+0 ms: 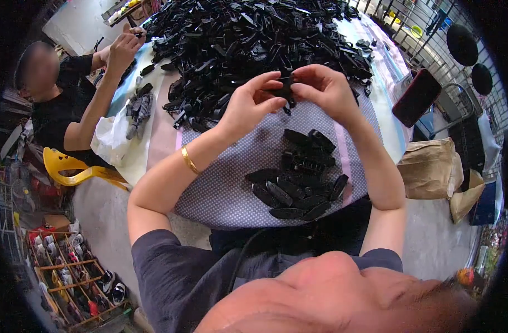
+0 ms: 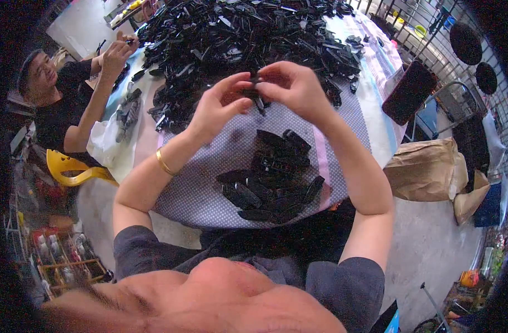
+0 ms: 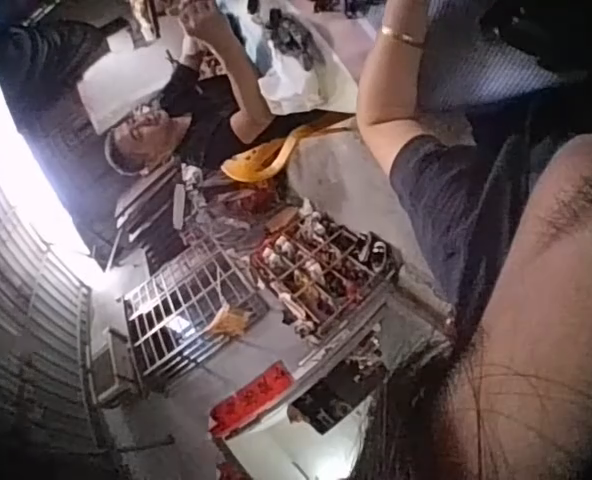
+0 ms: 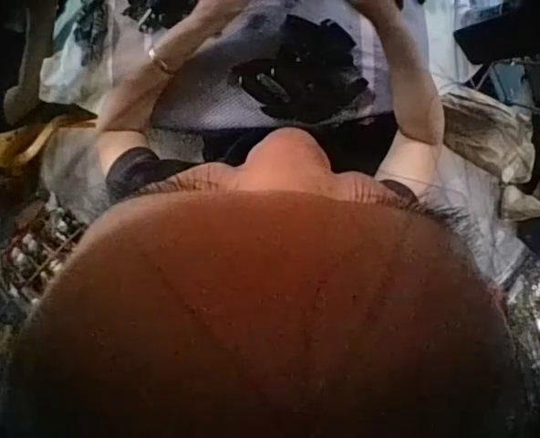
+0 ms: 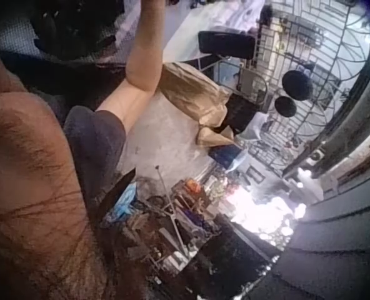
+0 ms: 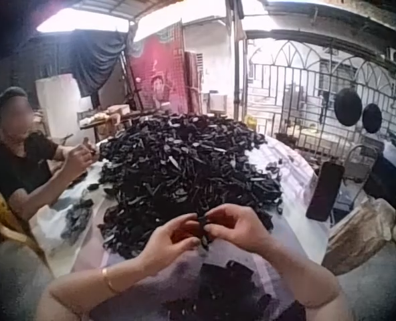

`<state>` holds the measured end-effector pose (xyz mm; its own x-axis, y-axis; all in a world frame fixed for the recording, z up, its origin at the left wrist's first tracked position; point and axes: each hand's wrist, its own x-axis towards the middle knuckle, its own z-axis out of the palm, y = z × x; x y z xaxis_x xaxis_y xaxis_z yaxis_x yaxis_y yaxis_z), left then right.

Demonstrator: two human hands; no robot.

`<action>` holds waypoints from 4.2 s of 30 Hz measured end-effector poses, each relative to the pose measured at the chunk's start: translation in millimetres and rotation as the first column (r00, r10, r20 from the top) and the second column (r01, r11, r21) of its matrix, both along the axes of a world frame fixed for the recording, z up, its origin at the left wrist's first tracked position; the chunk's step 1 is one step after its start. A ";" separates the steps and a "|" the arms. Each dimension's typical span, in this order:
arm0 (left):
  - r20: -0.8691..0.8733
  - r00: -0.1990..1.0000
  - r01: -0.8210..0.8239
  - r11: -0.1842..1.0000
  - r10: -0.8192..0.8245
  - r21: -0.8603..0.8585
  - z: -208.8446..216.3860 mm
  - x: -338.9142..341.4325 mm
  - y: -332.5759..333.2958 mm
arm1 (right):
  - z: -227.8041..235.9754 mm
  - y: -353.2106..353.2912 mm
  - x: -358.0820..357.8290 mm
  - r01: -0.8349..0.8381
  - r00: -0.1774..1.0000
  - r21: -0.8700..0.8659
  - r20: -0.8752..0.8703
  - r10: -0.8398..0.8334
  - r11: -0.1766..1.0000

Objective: Inspecting and sorting small black plastic manufacturing components on a table.

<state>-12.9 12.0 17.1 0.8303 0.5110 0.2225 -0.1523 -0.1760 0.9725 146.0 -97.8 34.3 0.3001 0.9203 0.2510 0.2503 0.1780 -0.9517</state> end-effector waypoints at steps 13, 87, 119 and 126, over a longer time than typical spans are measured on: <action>-0.083 0.996 0.011 0.970 -0.032 -0.242 -6.0 -5.5 15.7 | -33.8 7.8 -15.4 0.099 0.507 0.035 0.858 -0.080 0.995; -0.223 0.969 0.221 0.783 -0.108 0.582 -5.3 3.7 -10.6 | 8.5 -17.1 49.1 0.253 0.453 0.128 0.860 -0.235 0.959; 0.042 0.981 0.171 0.757 -0.187 -0.630 -10.5 2.2 16.4 | -18.5 6.2 7.1 -0.035 0.729 0.228 0.672 -0.131 0.973; 0.014 0.990 0.129 0.846 -0.142 -0.518 -10.1 5.4 8.3 | -18.0 5.9 -15.2 0.237 0.755 0.257 0.559 -0.344 0.937</action>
<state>-7.5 20.3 7.0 0.9014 0.4284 -0.0625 -0.1133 0.3728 0.9210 130.8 -92.0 16.3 0.2909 0.7437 0.6019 0.8132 0.1393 -0.5651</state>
